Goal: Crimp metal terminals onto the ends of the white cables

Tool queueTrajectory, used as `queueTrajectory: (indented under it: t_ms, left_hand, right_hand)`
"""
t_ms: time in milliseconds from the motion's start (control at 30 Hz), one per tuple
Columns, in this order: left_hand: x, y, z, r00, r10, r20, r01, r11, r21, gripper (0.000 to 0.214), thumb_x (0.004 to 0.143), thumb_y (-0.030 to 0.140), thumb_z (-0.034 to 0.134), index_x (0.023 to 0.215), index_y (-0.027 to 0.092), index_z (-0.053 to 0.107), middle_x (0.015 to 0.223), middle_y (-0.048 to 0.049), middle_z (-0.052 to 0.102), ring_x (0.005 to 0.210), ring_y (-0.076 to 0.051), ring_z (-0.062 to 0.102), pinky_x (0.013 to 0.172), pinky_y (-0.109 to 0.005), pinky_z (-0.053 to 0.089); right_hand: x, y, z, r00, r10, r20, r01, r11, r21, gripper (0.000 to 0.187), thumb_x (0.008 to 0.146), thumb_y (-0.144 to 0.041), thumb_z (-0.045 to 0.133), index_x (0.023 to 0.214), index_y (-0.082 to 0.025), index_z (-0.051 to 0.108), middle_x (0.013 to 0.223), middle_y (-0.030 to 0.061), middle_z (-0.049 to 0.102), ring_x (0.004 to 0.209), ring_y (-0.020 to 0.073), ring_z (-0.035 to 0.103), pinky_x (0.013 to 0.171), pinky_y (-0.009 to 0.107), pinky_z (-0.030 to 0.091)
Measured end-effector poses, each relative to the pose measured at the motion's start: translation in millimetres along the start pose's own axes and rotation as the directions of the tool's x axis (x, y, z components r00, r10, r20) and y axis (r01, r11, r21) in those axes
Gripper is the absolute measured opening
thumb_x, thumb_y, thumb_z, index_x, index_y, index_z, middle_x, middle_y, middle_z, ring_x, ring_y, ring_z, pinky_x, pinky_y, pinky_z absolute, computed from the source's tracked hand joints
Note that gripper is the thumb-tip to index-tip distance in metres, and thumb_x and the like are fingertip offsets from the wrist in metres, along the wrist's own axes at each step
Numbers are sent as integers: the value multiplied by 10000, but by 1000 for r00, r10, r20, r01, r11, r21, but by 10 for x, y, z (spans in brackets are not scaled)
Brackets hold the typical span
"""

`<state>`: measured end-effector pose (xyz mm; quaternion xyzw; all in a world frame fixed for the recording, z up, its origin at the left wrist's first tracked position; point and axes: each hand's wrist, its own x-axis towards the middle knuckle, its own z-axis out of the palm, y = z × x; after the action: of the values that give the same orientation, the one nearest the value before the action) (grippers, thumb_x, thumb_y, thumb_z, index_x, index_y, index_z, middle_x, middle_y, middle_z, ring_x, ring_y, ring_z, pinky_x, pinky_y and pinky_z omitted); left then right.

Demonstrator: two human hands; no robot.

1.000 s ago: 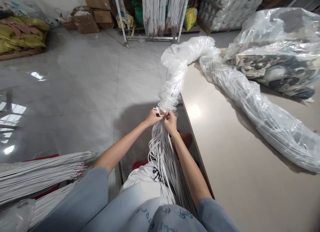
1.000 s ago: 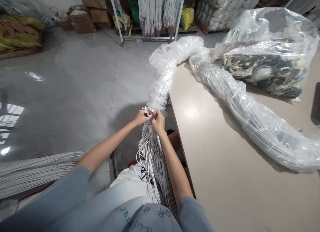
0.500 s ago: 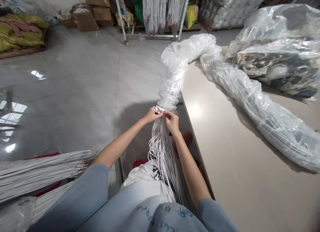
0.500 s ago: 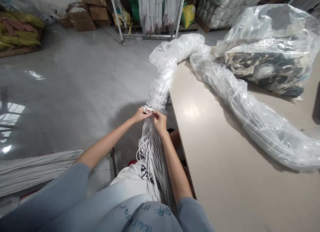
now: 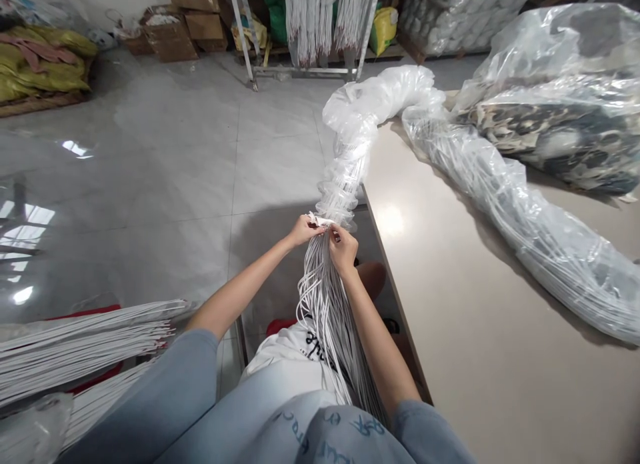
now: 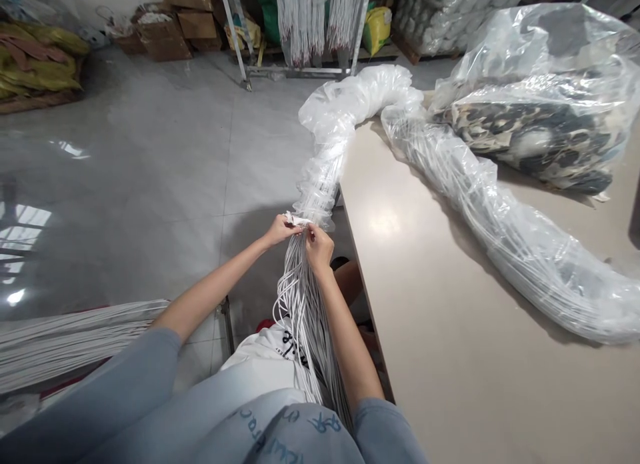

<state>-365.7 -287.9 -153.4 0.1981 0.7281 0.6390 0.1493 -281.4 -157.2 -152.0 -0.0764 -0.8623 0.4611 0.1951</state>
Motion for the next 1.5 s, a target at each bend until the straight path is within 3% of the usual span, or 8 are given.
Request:
queueTrajectory:
  t_ms: [167, 333, 533, 733, 833, 1000, 1233, 1500]
  left_hand:
    - [-5, -9, -19, 1000, 17, 7, -17, 1000, 24, 276, 629, 358, 727, 604, 98, 636, 584, -24, 621, 549, -117, 559, 539, -222, 457]
    - [-15, 22, -47, 999, 36, 23, -38, 995, 93, 225, 632, 303, 734, 593, 101, 642, 570, -15, 612, 569, -120, 555, 547, -214, 441]
    - [5, 66, -92, 998, 52, 41, -59, 979, 193, 156, 647, 226, 690, 556, 107, 645, 487, 27, 543, 525, -106, 511, 510, -201, 385]
    - [26, 72, -50, 997, 57, 54, -67, 973, 219, 56, 632, 142, 668, 652, 118, 714, 601, -9, 652, 591, -124, 573, 569, -207, 429]
    - [22, 64, 14, 997, 65, 32, -70, 975, 212, 91, 626, 97, 653, 677, 122, 724, 679, -33, 692, 654, -140, 615, 626, -219, 457]
    - [-1, 0, 65, 999, 54, 4, -54, 984, 170, 73, 647, 109, 640, 670, 112, 709, 639, -34, 675, 594, -129, 606, 581, -213, 460]
    - [-8, -98, 81, 999, 18, -28, -16, 998, 65, 100, 667, 183, 648, 643, 88, 669, 560, -22, 620, 501, -103, 551, 494, -197, 432]
    - [-18, -91, 98, 999, -3, -54, 2, 1000, -6, 136, 649, 223, 680, 649, 90, 657, 534, -7, 599, 480, -96, 535, 486, -200, 426]
  right_hand:
    - [-37, -37, 38, 999, 17, 36, -17, 1000, 8, 302, 808, -250, 516, 1069, -224, 666, 1002, 59, 711, 733, 204, 647, 727, 317, 482]
    - [35, -77, 36, 996, 73, 49, -74, 997, 25, 257, 775, -226, 540, 988, -214, 683, 881, 55, 727, 734, 215, 655, 715, 317, 484]
    - [192, -8, 33, 990, 105, 96, -117, 983, 139, 226, 759, -247, 542, 934, -145, 641, 840, 82, 709, 765, 210, 655, 724, 320, 504]
    - [254, 38, -29, 961, 7, 277, -69, 974, 216, 205, 728, -207, 534, 922, -158, 580, 890, 70, 690, 809, 192, 644, 715, 307, 506]
    - [226, 15, -68, 950, -28, 310, -29, 983, 180, 339, 670, -153, 562, 1009, -173, 556, 917, 56, 687, 805, 200, 637, 710, 312, 489]
    - [158, 26, -68, 972, -26, 235, 5, 996, 91, 307, 719, -157, 545, 1022, -182, 587, 838, 39, 689, 738, 198, 633, 691, 303, 467]
    - [-14, 69, -9, 998, -1, 66, 3, 999, -35, 219, 846, -268, 485, 970, -173, 639, 918, 74, 677, 786, 186, 617, 745, 286, 459]
    - [-124, -51, 46, 995, 98, -28, -102, 967, -232, 263, 872, -326, 451, 777, -155, 627, 811, 89, 625, 738, 185, 558, 711, 281, 403]
